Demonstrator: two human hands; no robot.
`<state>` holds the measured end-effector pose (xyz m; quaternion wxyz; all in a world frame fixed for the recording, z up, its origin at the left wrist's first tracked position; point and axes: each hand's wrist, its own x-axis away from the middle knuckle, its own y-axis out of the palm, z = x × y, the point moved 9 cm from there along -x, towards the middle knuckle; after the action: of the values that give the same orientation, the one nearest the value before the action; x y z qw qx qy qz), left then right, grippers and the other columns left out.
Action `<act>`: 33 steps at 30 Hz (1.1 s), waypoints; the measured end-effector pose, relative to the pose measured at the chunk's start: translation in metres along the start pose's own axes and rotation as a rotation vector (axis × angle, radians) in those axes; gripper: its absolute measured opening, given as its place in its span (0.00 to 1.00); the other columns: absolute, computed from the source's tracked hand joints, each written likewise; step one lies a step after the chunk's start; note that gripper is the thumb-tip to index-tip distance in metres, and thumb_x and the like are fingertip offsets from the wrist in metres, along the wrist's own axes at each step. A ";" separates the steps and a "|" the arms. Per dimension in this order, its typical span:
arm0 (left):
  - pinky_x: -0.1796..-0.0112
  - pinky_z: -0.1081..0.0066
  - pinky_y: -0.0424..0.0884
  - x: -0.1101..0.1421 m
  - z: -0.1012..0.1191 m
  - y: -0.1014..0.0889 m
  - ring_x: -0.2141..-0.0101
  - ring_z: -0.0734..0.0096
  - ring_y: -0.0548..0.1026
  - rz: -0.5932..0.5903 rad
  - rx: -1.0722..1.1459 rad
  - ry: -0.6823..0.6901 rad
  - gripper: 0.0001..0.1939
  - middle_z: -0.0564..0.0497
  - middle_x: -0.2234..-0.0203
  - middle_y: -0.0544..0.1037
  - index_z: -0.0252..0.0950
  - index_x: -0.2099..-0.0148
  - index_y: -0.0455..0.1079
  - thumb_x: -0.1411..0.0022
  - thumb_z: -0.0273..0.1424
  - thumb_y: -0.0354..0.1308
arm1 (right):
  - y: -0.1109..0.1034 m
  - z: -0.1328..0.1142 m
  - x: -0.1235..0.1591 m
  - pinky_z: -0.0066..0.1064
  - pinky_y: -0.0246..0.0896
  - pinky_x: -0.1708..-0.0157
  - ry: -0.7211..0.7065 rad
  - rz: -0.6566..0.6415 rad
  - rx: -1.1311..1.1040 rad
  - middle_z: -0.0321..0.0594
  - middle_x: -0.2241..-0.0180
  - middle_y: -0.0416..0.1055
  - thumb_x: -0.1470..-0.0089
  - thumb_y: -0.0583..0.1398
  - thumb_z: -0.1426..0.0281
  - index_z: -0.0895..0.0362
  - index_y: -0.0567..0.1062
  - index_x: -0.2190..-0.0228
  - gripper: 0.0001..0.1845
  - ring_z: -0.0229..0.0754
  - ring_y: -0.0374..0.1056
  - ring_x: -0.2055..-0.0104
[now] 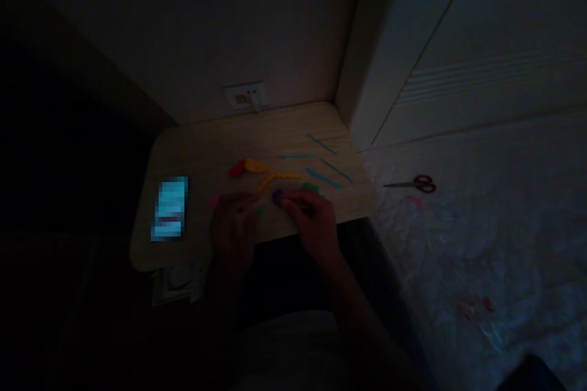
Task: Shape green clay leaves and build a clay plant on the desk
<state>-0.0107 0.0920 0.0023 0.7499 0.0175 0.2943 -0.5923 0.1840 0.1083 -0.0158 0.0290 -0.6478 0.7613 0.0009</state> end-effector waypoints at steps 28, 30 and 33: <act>0.35 0.57 0.71 0.062 0.016 0.071 0.31 0.55 0.69 -0.091 0.967 -0.696 0.31 0.48 0.38 0.79 0.49 0.38 0.76 0.29 0.60 0.49 | 0.058 -0.044 0.017 0.69 0.34 0.25 -0.547 -0.210 0.515 0.49 0.20 0.28 0.29 0.46 0.47 0.53 0.29 0.23 0.48 0.63 0.22 0.19; 0.37 0.58 0.73 0.054 0.013 0.065 0.31 0.54 0.69 -0.116 0.975 -0.647 0.39 0.45 0.42 0.81 0.46 0.38 0.77 0.32 0.66 0.43 | 0.066 -0.041 0.026 0.69 0.33 0.25 -0.548 -0.283 0.525 0.50 0.20 0.23 0.30 0.47 0.45 0.55 0.25 0.24 0.51 0.64 0.20 0.20; 0.38 0.55 0.74 0.044 -0.001 0.057 0.30 0.51 0.66 -0.111 0.893 -0.551 0.46 0.41 0.41 0.80 0.43 0.37 0.75 0.34 0.69 0.37 | 0.081 -0.038 0.044 0.66 0.33 0.24 -0.554 -0.397 0.498 0.50 0.21 0.18 0.31 0.48 0.43 0.57 0.22 0.25 0.55 0.64 0.20 0.20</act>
<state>0.0455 0.0710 -0.0372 0.6863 0.1634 -0.1945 -0.6815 0.0959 0.0764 0.0176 0.3879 -0.7302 0.5622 -0.0145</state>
